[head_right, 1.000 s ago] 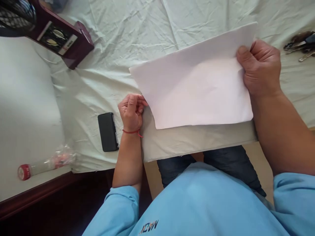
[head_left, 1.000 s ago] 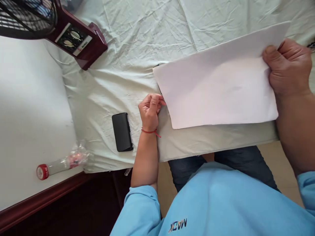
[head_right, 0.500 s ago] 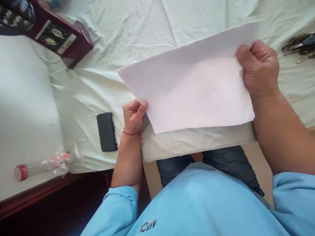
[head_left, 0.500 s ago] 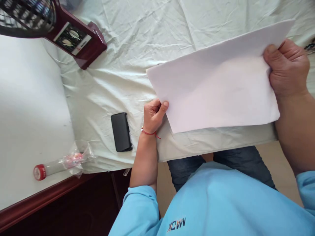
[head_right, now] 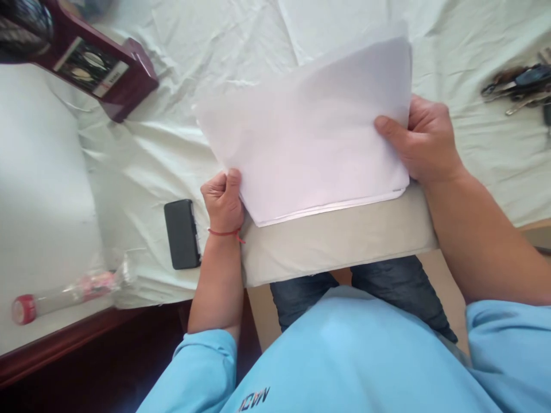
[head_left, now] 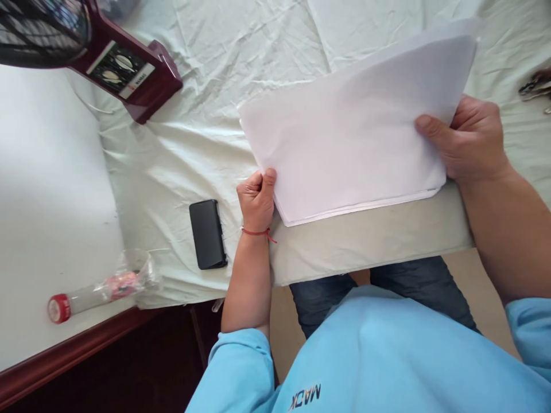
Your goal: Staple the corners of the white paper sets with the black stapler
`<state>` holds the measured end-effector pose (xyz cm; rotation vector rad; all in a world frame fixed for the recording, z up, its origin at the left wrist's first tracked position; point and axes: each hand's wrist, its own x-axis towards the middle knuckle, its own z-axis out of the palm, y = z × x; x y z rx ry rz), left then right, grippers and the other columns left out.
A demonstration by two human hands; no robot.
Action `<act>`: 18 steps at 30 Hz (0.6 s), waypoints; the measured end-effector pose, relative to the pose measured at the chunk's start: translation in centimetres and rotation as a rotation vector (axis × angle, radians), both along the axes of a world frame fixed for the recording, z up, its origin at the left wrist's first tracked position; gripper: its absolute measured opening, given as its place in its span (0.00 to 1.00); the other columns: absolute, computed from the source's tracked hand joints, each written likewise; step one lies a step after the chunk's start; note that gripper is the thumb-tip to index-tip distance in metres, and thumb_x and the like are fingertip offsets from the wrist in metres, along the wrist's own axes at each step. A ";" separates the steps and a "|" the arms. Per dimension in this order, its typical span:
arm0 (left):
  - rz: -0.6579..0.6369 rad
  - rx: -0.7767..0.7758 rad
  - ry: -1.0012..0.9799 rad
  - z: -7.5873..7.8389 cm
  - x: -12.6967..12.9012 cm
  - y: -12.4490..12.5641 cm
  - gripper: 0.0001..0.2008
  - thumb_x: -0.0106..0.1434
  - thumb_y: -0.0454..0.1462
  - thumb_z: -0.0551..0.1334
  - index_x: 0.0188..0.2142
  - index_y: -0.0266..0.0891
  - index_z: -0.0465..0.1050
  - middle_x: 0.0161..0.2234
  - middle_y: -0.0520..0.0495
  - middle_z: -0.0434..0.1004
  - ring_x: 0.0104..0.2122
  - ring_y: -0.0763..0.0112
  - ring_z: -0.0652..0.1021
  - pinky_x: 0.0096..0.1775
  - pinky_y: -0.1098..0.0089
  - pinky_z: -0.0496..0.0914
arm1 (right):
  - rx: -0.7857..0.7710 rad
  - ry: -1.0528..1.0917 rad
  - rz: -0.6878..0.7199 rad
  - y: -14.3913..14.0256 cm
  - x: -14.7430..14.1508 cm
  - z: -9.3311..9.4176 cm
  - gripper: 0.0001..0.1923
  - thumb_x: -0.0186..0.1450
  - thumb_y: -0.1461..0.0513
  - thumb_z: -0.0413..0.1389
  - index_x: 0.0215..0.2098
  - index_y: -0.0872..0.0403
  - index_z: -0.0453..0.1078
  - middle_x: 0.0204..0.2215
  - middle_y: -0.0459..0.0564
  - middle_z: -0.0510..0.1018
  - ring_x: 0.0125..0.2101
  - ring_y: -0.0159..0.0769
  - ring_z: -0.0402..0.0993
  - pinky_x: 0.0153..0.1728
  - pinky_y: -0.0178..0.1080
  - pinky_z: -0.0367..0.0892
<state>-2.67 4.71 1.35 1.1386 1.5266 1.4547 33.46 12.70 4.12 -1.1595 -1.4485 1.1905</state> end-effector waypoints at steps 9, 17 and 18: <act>-0.046 -0.057 -0.043 0.0 -0.4 0.2 0.29 0.53 0.56 0.83 0.25 0.39 0.71 0.23 0.56 0.64 0.25 0.79 0.61 0.28 0.72 0.55 | -0.042 0.073 -0.087 0.6 0.2 -0.6 0.19 0.65 0.52 0.63 0.51 0.50 0.74 0.50 0.46 0.76 0.47 0.31 0.77 0.54 0.43 0.72; -0.033 -0.063 -0.017 0.7 -0.1 0.1 0.35 0.59 0.61 0.77 0.21 0.39 0.62 0.21 0.56 0.53 0.24 0.78 0.54 0.26 0.71 0.51 | -0.108 0.017 -0.074 0.4 0.3 -0.4 0.23 0.63 0.50 0.64 0.52 0.51 0.74 0.49 0.48 0.76 0.44 0.33 0.78 0.50 0.43 0.75; -0.042 -0.061 -0.039 0.7 -0.1 0.1 0.33 0.60 0.60 0.77 0.23 0.39 0.66 0.22 0.56 0.56 0.24 0.78 0.56 0.27 0.71 0.53 | -0.099 0.018 -0.081 0.5 0.3 -0.4 0.22 0.63 0.50 0.64 0.52 0.51 0.74 0.49 0.48 0.76 0.44 0.32 0.77 0.51 0.43 0.74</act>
